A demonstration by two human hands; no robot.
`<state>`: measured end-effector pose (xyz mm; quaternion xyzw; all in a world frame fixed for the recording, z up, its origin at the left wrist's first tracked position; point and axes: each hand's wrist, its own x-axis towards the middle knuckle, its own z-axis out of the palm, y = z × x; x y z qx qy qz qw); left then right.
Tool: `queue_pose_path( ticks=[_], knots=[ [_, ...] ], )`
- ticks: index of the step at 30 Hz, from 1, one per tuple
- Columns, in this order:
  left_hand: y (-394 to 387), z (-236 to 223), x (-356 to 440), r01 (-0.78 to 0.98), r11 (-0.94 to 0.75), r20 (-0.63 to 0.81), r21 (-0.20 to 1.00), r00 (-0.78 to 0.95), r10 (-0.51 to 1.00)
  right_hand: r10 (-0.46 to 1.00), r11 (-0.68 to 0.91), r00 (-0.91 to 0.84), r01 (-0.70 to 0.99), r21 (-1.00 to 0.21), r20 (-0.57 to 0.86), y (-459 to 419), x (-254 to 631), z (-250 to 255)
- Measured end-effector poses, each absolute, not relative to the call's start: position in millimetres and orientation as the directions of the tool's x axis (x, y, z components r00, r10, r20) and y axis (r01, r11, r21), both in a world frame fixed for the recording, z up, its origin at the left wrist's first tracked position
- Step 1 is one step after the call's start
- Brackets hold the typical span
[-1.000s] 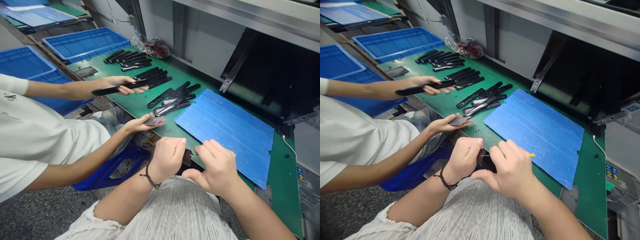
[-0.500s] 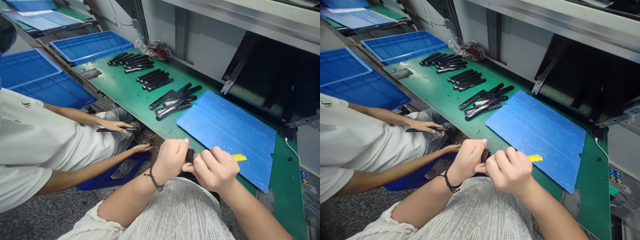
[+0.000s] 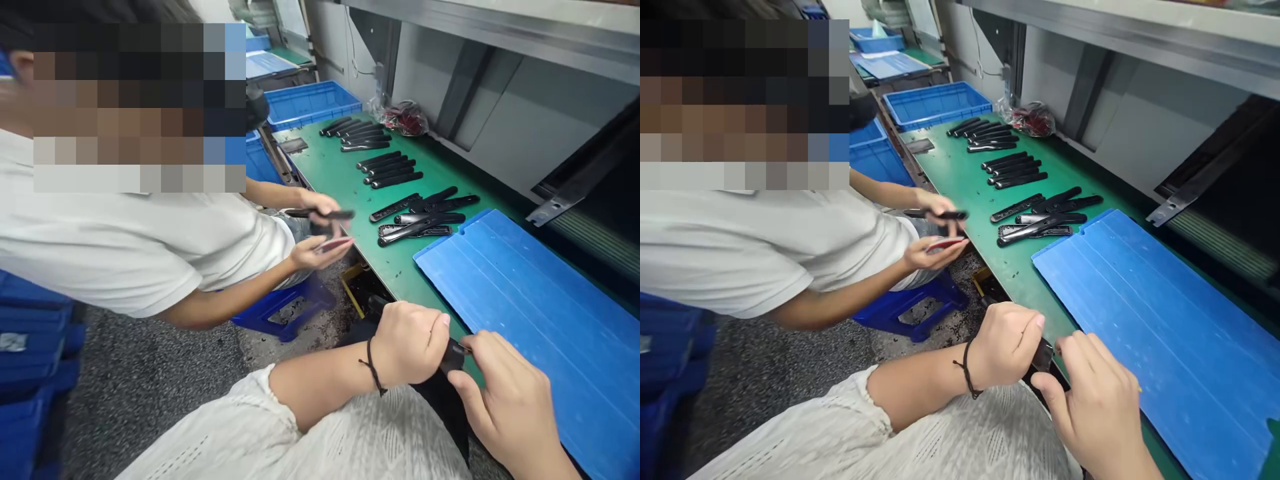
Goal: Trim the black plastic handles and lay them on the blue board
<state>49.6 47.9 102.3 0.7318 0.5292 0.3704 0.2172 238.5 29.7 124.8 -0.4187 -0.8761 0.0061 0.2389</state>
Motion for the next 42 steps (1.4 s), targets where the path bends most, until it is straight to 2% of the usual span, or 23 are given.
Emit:
queue_pose_path(
  ticks=[7, 13, 15, 19, 22, 26, 31, 38, 40, 42],
  knots=[
    [48, 107, 50, 0.62, -0.303, 0.268, 0.724, 0.152, 0.951, 0.7, 0.641, -0.51, 0.758, -0.124, 0.5, 26, 231, 125],
    [52, 105, 48, 0.656, -0.238, 0.167, 0.716, 0.17, 0.971, 0.574, 0.651, -0.595, 0.748, 0.129, 0.562, 26, 227, 126],
    [54, 104, 46, 0.687, -0.243, 0.159, 0.685, 0.185, 0.97, 0.547, 0.683, -0.614, 0.721, 0.121, 0.569, 26, 227, 124],
    [57, 104, 40, 0.74, -0.311, 0.21, 0.596, 0.231, 0.95, 0.624, 0.678, -0.593, 0.734, 0.024, 0.509, 31, 228, 127],
    [56, 105, 36, 0.752, -0.368, 0.267, 0.547, 0.26, 0.928, 0.656, 0.669, -0.628, 0.741, 0.062, 0.42, 34, 228, 134],
    [56, 104, 33, 0.766, -0.385, 0.325, 0.515, 0.242, 0.914, 0.679, 0.655, -0.624, 0.753, 0.065, 0.385, 36, 226, 139],
    [57, 102, 35, 0.749, -0.353, 0.304, 0.56, 0.211, 0.929, 0.686, 0.625, -0.607, 0.774, 0.102, 0.401, 37, 226, 134],
    [59, 103, 46, 0.77, -0.242, 0.187, 0.59, 0.161, 0.969, 0.613, 0.61, -0.619, 0.766, 0.203, 0.491, 32, 234, 125],
    [59, 104, 47, 0.718, -0.205, 0.128, 0.665, 0.16, 0.979, 0.578, 0.608, -0.614, 0.763, 0.218, 0.538, 31, 235, 121],
    [59, 104, 46, 0.574, -0.192, 0.052, 0.796, 0.252, 0.966, 0.547, 0.618, -0.59, 0.763, 0.19, 0.594, 31, 235, 116]
  ],
)
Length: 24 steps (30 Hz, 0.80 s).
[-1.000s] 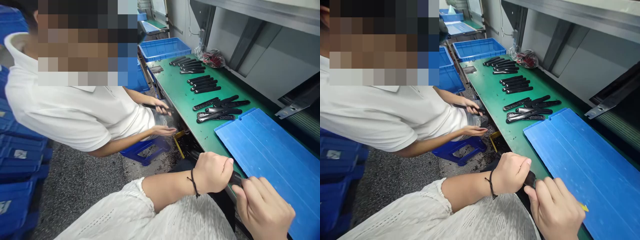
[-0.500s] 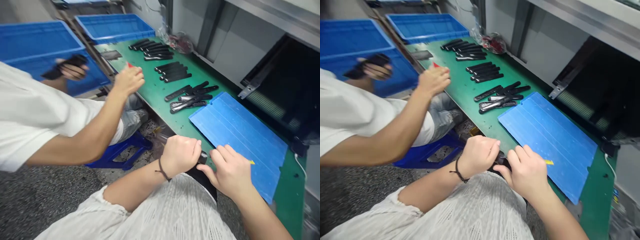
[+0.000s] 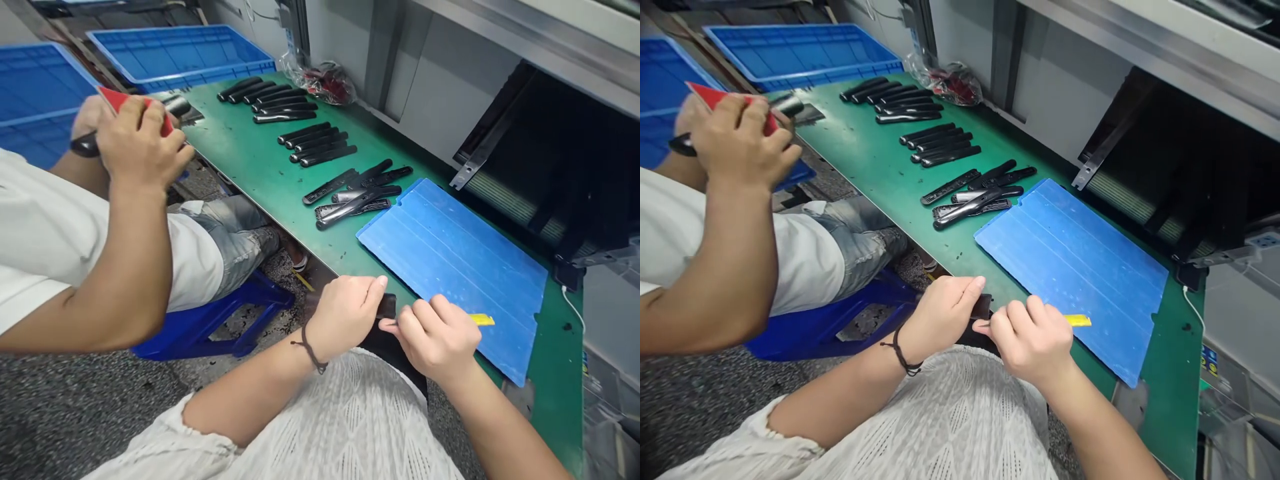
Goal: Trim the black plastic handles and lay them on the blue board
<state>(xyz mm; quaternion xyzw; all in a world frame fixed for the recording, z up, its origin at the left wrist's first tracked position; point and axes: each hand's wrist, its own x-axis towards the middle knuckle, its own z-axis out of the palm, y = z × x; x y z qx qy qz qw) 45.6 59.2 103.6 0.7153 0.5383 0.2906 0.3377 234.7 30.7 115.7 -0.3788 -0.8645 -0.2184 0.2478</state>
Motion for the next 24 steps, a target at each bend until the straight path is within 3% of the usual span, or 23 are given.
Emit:
queue_pose_path(
  ticks=[3, 6, 8, 10, 15, 24],
  knots=[
    [57, 98, 43, 0.249, -0.132, 0.0, 0.959, 0.468, 0.884, 0.567, 0.655, -0.481, 0.755, -0.013, 0.669, 32, 235, 109],
    [56, 91, 42, 0.028, 0.022, -0.034, 0.999, 0.548, 0.835, 0.663, 0.678, -0.357, 0.66, -0.325, 0.657, 33, 239, 109],
    [55, 88, 43, -0.017, 0.077, -0.056, 0.997, 0.539, 0.84, 0.71, 0.667, -0.338, 0.603, -0.437, 0.618, 35, 244, 113],
    [54, 89, 43, 0.004, 0.056, -0.05, 0.998, 0.514, 0.856, 0.734, 0.647, -0.363, 0.63, -0.429, 0.574, 37, 250, 120],
    [53, 94, 43, 0.084, -0.082, 0.029, 0.993, 0.5, 0.865, 0.748, 0.625, -0.468, 0.735, -0.262, 0.472, 47, 255, 139],
    [53, 98, 39, 0.147, -0.189, 0.078, 0.971, 0.55, 0.832, 0.675, 0.71, -0.643, 0.699, -0.082, 0.362, 66, 257, 159]
  ],
)
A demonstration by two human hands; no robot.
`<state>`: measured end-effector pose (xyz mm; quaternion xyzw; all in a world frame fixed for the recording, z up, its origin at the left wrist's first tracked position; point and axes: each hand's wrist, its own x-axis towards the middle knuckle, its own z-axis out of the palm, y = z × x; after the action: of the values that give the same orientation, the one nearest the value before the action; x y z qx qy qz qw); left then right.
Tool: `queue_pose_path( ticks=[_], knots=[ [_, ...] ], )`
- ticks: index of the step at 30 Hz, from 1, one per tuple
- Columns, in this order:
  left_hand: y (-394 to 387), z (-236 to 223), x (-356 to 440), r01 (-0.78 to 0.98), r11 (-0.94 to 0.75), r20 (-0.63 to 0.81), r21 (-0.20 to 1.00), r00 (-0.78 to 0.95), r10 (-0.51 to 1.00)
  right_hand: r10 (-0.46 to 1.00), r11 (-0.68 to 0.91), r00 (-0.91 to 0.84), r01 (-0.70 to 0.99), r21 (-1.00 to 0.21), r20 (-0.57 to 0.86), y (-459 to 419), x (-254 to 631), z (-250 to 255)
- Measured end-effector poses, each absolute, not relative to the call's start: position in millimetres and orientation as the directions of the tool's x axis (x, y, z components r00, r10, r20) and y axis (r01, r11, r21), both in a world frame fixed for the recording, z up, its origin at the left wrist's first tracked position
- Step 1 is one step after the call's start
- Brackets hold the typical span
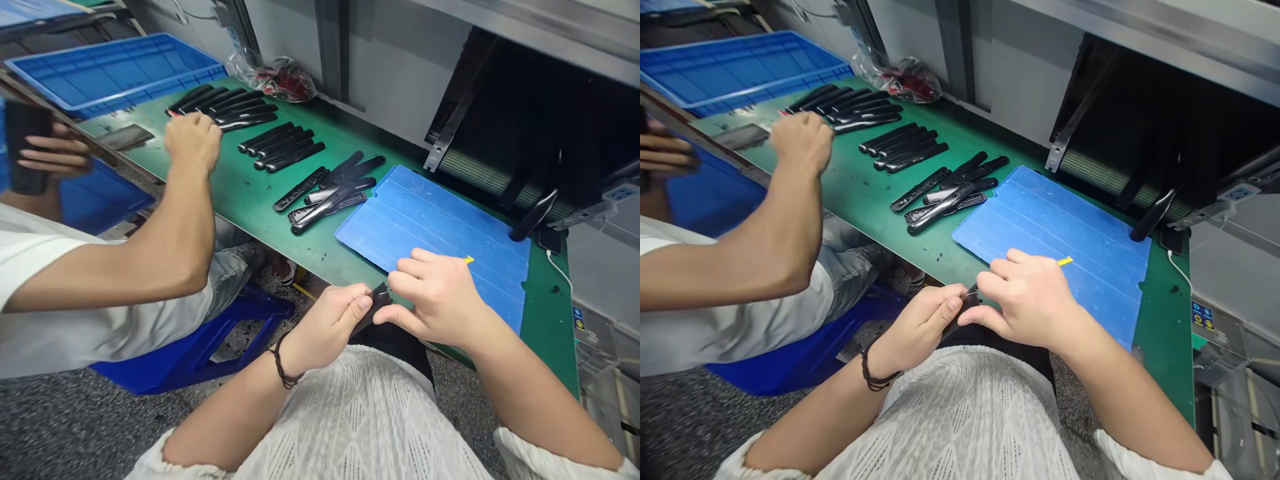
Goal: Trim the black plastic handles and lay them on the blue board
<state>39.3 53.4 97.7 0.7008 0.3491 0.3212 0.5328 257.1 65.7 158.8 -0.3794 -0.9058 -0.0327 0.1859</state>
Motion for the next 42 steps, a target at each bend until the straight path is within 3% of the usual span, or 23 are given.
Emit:
queue_pose_path(
  ticks=[8, 16, 21, 27, 33, 38, 40, 42],
  knots=[
    [53, 95, 44, 0.16, -0.152, 0.055, 0.975, 0.49, 0.87, 0.548, 0.656, -0.637, 0.729, 0.195, 0.541, 64, 259, 147],
    [54, 98, 57, 0.104, 0.024, -0.065, 0.994, 0.417, 0.907, 0.582, 0.481, -0.488, 0.852, 0.208, 0.65, 57, 250, 123],
    [51, 90, 65, 0.032, 0.179, -0.176, 0.983, 0.41, 0.895, 0.668, 0.427, -0.412, 0.894, 0.134, 0.62, 50, 246, 115],
    [53, 87, 69, -0.046, 0.251, -0.213, 0.967, 0.396, 0.893, 0.67, 0.494, -0.409, 0.869, 0.039, 0.62, 47, 242, 102],
    [66, 87, 66, -0.137, 0.335, -0.262, 0.932, 0.382, 0.886, 0.741, 0.589, -0.321, 0.731, -0.343, 0.59, 42, 243, 103],
    [65, 85, 71, -0.006, 0.227, -0.207, 0.974, 0.39, 0.897, 0.872, 0.459, -0.193, 0.642, -0.614, 0.449, 47, 244, 115],
    [64, 88, 72, 0.082, 0.19, -0.206, 0.978, 0.442, 0.873, 0.903, 0.399, -0.155, 0.647, -0.649, 0.401, 54, 252, 118],
    [70, 94, 66, 0.161, 0.134, -0.197, 0.978, 0.485, 0.852, 0.922, 0.313, -0.082, 0.732, -0.604, 0.378, 66, 272, 120]
  ],
)
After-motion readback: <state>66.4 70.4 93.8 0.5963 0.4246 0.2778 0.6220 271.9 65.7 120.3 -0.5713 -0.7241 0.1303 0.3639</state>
